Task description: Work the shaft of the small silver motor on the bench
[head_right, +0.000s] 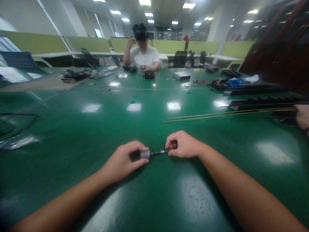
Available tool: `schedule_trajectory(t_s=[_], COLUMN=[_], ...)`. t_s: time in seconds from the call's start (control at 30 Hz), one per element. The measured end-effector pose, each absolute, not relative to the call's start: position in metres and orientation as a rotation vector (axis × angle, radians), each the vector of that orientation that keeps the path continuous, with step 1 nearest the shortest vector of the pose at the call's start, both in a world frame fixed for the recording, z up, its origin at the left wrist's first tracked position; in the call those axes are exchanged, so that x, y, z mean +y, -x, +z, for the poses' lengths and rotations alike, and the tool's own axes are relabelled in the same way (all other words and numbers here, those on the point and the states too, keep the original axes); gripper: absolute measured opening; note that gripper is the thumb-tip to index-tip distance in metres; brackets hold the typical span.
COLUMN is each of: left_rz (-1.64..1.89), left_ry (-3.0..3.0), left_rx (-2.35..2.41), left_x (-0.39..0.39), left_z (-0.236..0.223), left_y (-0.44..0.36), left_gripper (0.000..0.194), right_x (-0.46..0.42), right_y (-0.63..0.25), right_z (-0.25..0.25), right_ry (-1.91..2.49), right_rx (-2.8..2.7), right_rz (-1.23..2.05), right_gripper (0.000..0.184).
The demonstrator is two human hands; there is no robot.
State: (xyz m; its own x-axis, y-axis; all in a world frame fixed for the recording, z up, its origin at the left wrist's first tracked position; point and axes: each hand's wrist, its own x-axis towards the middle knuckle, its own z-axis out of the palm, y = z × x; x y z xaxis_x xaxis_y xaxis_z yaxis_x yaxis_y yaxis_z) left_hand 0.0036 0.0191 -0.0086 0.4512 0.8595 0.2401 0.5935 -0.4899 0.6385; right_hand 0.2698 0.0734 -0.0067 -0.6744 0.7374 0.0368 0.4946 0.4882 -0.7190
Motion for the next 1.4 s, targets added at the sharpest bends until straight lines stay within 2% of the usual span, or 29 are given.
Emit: schedule_trajectory(t_s=[0.3, 0.57, 1.4], left_rz=[0.766, 0.835, 0.773], left_ry=[-2.234, -2.238, -2.213], left_rx=[1.215, 1.119, 1.155], left_x=[0.021, 0.021, 0.022], left_z=[-0.009, -0.01, -0.009], left_y=[-0.005, -0.01, -0.01], left_gripper=[0.018, 0.016, 0.016], right_x=[0.064, 0.049, 0.049], right_y=[-0.252, -0.23, -0.231], right_z=[-0.008, -0.017, -0.022], right_ry=[0.99, 0.917, 0.826], right_rx=[-2.404, -2.381, -2.371], right_rz=[0.934, 0.65, 0.584], right_gripper=[0.012, 0.011, 0.009])
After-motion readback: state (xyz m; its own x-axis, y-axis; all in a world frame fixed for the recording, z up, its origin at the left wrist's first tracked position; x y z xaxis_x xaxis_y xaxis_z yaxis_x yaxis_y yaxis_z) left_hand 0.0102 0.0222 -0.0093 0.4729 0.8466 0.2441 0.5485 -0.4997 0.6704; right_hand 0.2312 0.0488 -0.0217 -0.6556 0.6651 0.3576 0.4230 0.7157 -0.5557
